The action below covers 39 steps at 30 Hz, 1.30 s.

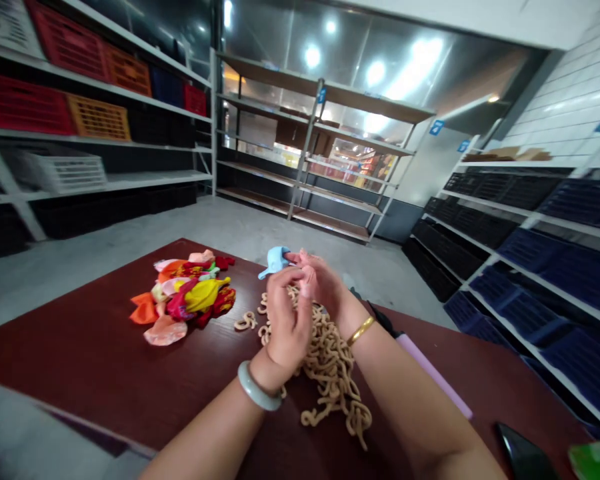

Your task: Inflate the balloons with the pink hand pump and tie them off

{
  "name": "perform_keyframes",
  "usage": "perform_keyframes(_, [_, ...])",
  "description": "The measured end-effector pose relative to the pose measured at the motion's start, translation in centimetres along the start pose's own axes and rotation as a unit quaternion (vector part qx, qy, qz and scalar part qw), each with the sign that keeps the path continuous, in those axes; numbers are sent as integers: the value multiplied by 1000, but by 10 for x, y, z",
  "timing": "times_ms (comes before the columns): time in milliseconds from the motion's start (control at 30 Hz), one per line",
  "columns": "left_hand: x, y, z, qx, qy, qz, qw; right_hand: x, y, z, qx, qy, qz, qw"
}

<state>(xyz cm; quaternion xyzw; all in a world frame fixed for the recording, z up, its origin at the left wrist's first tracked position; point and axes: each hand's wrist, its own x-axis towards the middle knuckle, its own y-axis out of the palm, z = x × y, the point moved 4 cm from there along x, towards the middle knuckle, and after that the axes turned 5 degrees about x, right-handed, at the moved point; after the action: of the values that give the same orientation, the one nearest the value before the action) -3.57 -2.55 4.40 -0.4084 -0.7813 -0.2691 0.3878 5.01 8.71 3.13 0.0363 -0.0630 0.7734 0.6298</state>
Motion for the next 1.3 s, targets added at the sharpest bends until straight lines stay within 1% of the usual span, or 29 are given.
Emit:
perform_keyframes(33, [1,0,5,27,-3,-18,999,2,-7,4,52,10,42,998])
perform_keyframes(67, [1,2,12,55,-15,-32,998,1,-15,7,97,18,68,993])
perform_keyframes(100, [2,6,20,79,-31,-31,996,-2,-25,10,138,21,81,987])
perform_keyframes(133, [2,11,29,98,-51,-17,994,-6,-36,11,178,20,88,980])
perform_keyframes(167, [1,17,37,107,-74,6,991,-12,-46,12,210,17,91,973])
perform_keyframes(200, [-2,25,45,105,-104,42,988,-19,-55,12,229,12,92,969])
perform_keyframes(300, [-15,44,60,36,-183,156,970,-40,-77,11,265,0,96,960])
perform_keyframes(367, [-24,51,61,20,-197,207,958,-53,-88,10,272,-1,91,958])
perform_keyframes(433, [-32,57,59,25,-191,248,949,-64,-96,9,274,-5,89,958])
perform_keyframes(500, [-37,63,56,6,-205,284,937,-73,-103,7,277,-8,92,956])
perform_keyframes(567, [-43,70,55,-52,-256,319,911,-79,-110,3,282,-6,91,955])
perform_keyframes(600, [-47,74,53,-87,-292,334,892,-82,-113,1,284,-3,91,954])
perform_keyframes(667, [-55,79,50,-155,-369,356,844,-87,-117,-5,292,1,92,952])
perform_keyframes(733, [-62,81,45,-206,-436,352,802,-91,-121,-10,301,-3,91,949])
perform_keyframes(767, [-64,81,43,-227,-460,342,787,-94,-123,-12,303,-8,89,949])
perform_keyframes(833, [-67,79,38,-258,-489,333,764,-99,-125,-15,302,-20,83,949])
perform_keyframes(967, [-67,76,29,-294,-512,362,722,-108,-133,-14,288,-29,89,953])
perform_keyframes(1000, [-66,75,28,-309,-518,361,711,-110,-139,-13,273,-29,84,958])
perform_keyframes(1067, [-61,74,29,-347,-533,341,692,-113,-160,-11,211,-30,47,976])
perform_keyframes(1100, [-59,73,31,-364,-540,324,687,-115,-175,-11,158,-29,14,987])
perform_keyframes(1133, [-55,73,34,-374,-544,303,688,-118,-192,-11,88,-27,-29,995])
perform_keyframes(1167, [-52,72,37,-378,-546,278,694,-121,-209,-11,0,-15,-68,998])
perform_keyframes(1200, [-49,71,41,-378,-547,252,703,-126,-226,-12,-104,0,-109,989])
perform_keyframes(1233, [-46,70,45,-375,-548,225,713,-131,-240,-13,-201,24,-141,969])
perform_keyframes(1267, [-43,68,49,-372,-551,200,720,-136,-251,-15,-288,55,-148,944])
perform_keyframes(1300, [-41,67,52,-372,-554,178,723,-140,-259,-19,-365,90,-142,916])
